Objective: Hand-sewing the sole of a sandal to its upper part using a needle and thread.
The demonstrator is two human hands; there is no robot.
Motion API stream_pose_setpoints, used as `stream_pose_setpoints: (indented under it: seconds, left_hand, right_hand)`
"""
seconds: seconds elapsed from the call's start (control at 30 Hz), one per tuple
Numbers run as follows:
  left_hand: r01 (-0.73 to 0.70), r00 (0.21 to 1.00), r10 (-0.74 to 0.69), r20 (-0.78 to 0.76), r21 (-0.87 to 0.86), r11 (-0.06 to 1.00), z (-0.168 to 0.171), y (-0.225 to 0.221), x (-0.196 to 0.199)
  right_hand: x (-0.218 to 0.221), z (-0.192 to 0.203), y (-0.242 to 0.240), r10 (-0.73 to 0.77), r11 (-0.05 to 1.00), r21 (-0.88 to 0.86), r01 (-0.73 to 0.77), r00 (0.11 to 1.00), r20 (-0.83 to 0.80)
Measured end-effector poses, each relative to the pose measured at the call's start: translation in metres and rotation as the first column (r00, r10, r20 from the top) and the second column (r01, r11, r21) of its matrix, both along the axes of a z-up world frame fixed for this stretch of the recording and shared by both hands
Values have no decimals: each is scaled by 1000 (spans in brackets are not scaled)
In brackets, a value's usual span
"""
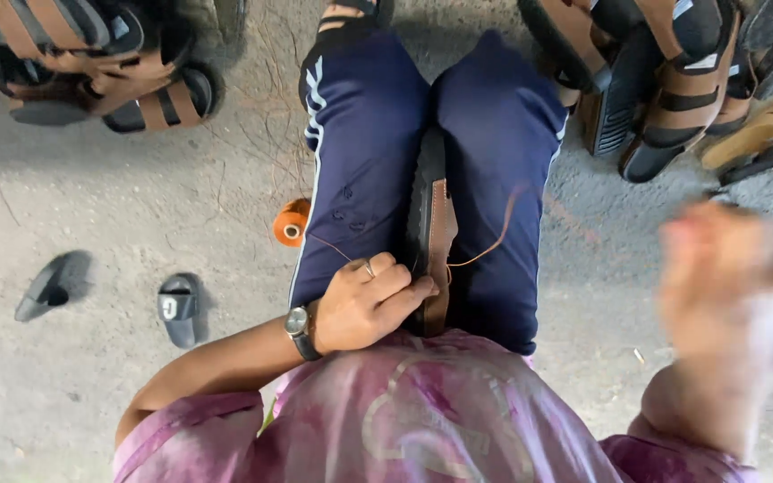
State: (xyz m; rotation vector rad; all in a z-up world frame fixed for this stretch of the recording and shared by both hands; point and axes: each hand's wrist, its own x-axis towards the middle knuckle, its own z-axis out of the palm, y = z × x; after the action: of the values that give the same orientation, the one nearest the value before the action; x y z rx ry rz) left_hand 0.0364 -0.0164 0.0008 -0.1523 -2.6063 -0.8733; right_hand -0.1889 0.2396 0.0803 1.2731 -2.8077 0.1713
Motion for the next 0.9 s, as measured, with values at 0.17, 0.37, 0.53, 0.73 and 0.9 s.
stream_pose_setpoints:
  seconds: [0.17, 0.37, 0.53, 0.73, 0.9]
  left_hand:
    - [-199, 885, 213, 413, -78, 977, 13, -6, -23]
    - [-70, 923, -289, 255, 849, 524, 22, -50, -49]
    - [6, 880, -460, 119, 965, 262, 23, -76, -109]
    - [-283, 934, -200, 296, 955, 92, 0, -99, -156]
    - [-88, 985, 5, 172, 480, 873, 20, -134, -121]
  right_hand:
    - [24, -21, -73, 582, 808, -271, -523, 642, 499]
    - [35, -47, -61, 428, 886, -459, -66, 498, 754]
    - [23, -41, -66, 455, 890, -406, -209, 484, 748]
    - [16, -67, -90, 448, 888, -454, -74, 366, 816]
    - [14, -53, -82, 536, 844, -402, -354, 542, 648]
